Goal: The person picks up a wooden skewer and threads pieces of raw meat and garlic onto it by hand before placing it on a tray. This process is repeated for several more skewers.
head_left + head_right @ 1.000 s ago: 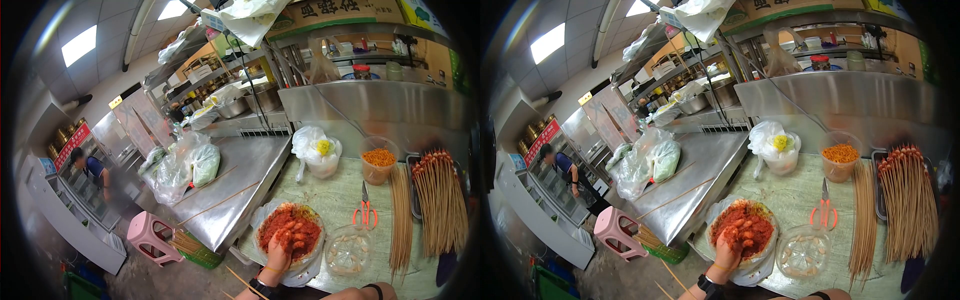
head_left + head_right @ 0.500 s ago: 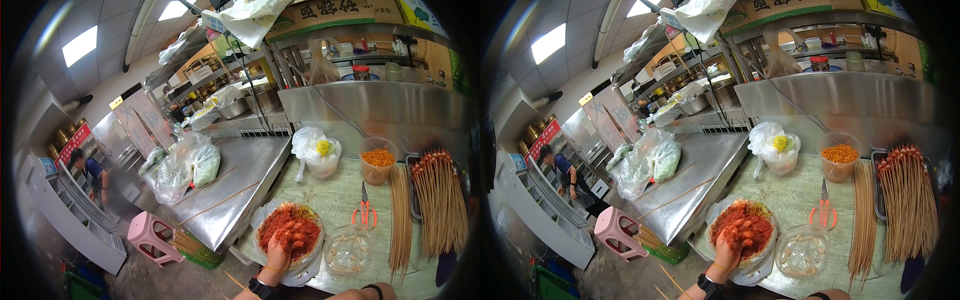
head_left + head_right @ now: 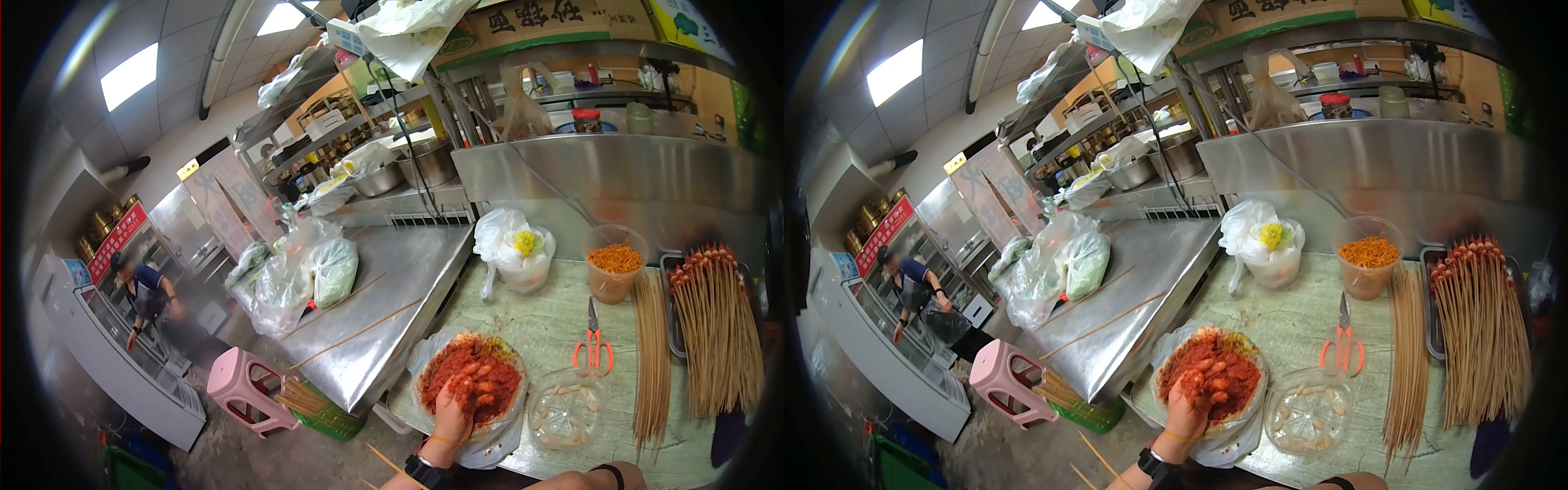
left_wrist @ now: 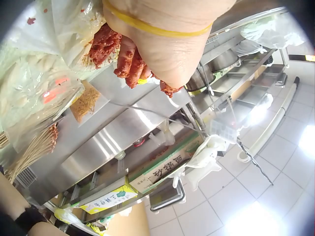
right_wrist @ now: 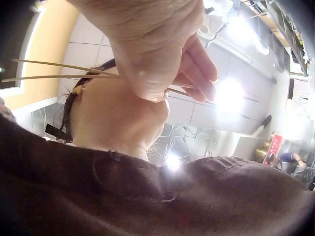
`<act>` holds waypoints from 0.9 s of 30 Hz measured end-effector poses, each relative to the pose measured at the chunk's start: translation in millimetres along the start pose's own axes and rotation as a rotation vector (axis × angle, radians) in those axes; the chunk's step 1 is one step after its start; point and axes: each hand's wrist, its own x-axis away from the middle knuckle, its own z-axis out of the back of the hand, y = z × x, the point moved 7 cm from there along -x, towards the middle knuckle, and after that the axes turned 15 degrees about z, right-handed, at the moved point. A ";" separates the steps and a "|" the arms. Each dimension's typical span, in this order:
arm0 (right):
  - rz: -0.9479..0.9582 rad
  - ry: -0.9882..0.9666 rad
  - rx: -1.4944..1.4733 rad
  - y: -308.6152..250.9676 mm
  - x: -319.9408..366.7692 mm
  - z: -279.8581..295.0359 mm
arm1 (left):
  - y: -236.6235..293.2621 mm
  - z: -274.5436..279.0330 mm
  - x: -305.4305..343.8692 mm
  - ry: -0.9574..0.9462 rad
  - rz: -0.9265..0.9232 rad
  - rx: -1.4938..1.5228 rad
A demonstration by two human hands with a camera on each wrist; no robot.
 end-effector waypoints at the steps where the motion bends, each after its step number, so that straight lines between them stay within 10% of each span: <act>1: -0.001 -0.001 0.001 -0.4 0.2 0.0 | -1.0 0.2 -0.3 -0.016 0.013 0.025; 27: -0.001 0.024 -0.111 0.9 4.7 -0.5 | 0.7 -2.1 1.5 0.011 -0.012 0.001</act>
